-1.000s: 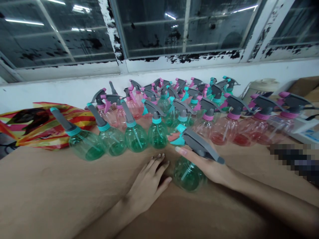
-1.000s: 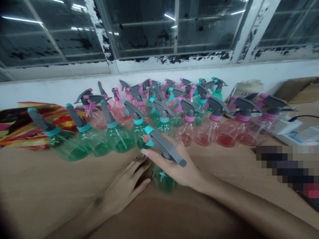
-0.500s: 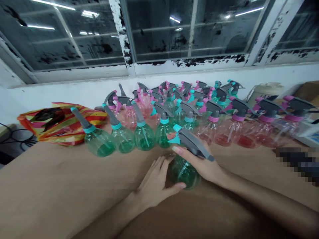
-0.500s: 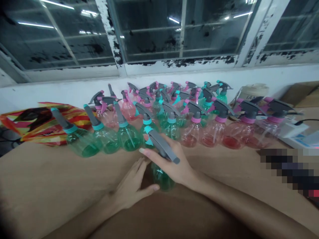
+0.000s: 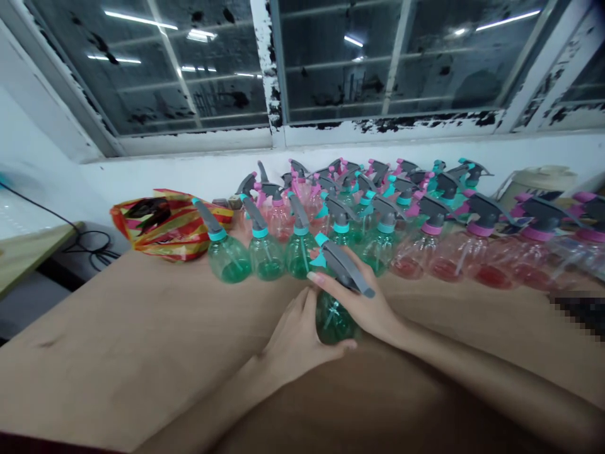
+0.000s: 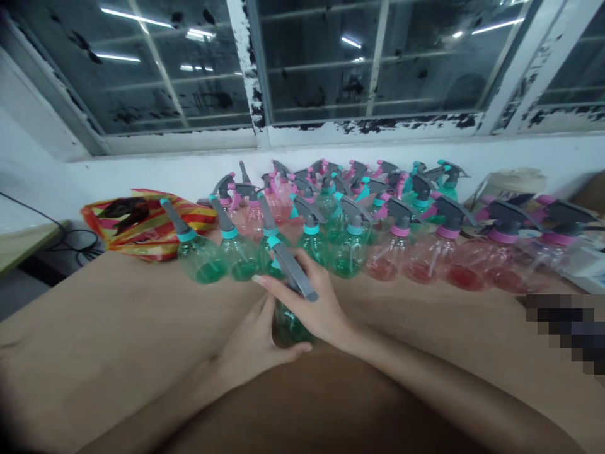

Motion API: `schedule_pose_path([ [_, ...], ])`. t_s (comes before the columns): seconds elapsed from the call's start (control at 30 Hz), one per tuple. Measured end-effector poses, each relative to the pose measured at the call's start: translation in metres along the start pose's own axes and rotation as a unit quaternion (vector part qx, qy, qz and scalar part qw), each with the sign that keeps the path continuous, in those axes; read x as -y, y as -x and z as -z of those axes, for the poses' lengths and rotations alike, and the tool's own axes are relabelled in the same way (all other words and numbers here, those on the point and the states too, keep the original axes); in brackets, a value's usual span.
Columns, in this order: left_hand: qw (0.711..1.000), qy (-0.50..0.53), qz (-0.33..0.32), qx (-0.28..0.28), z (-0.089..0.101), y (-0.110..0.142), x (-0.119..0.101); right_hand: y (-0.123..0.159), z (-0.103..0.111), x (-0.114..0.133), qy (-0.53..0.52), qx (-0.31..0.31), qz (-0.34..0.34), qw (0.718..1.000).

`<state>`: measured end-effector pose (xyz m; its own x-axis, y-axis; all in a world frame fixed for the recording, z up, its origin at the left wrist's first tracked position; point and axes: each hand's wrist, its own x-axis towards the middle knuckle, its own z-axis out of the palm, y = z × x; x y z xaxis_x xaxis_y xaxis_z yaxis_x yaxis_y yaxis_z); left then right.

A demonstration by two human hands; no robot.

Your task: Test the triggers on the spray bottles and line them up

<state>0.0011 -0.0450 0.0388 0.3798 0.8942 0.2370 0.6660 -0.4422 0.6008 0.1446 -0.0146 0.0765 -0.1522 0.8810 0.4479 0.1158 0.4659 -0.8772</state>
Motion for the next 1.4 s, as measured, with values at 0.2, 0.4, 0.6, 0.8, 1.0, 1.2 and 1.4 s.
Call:
schedule_pose_path([
  [0.2, 1.000, -0.009, 0.003, -0.003, 0.031, 0.027, 0.019, 0.000, -0.027, 0.014, 0.025, 0.106, 0.001, 0.994],
  [0.4, 0.998, -0.015, 0.059, -0.019, 0.067, 0.063, 0.052, 0.014, -0.042, 0.012, 0.107, 0.179, 0.041, 0.977],
  [0.6, 0.984, -0.061, 0.103, -0.134, 0.113, 0.087, 0.093, 0.015, -0.046, 0.003, 0.128, 0.184, 0.014, 0.975],
  [0.8, 0.952, -0.027, 0.185, -0.243, 0.156, 0.081, 0.152, -0.022, -0.065, 0.010, 0.159, 0.180, 0.022, 0.970],
  [1.0, 0.943, 0.008, 0.183, -0.277, 0.172, 0.054, 0.187, -0.064, -0.107, 0.012, 0.190, 0.155, 0.044, 0.968],
  [1.2, 0.953, 0.014, 0.154, -0.260, 0.178, 0.041, 0.199, -0.085, -0.133, 0.006, 0.216, 0.131, 0.030, 0.967],
  [1.4, 0.965, 0.000, 0.142, -0.220, 0.189, 0.030, 0.206, -0.096, -0.152, 0.004, 0.232, 0.130, 0.023, 0.964],
])
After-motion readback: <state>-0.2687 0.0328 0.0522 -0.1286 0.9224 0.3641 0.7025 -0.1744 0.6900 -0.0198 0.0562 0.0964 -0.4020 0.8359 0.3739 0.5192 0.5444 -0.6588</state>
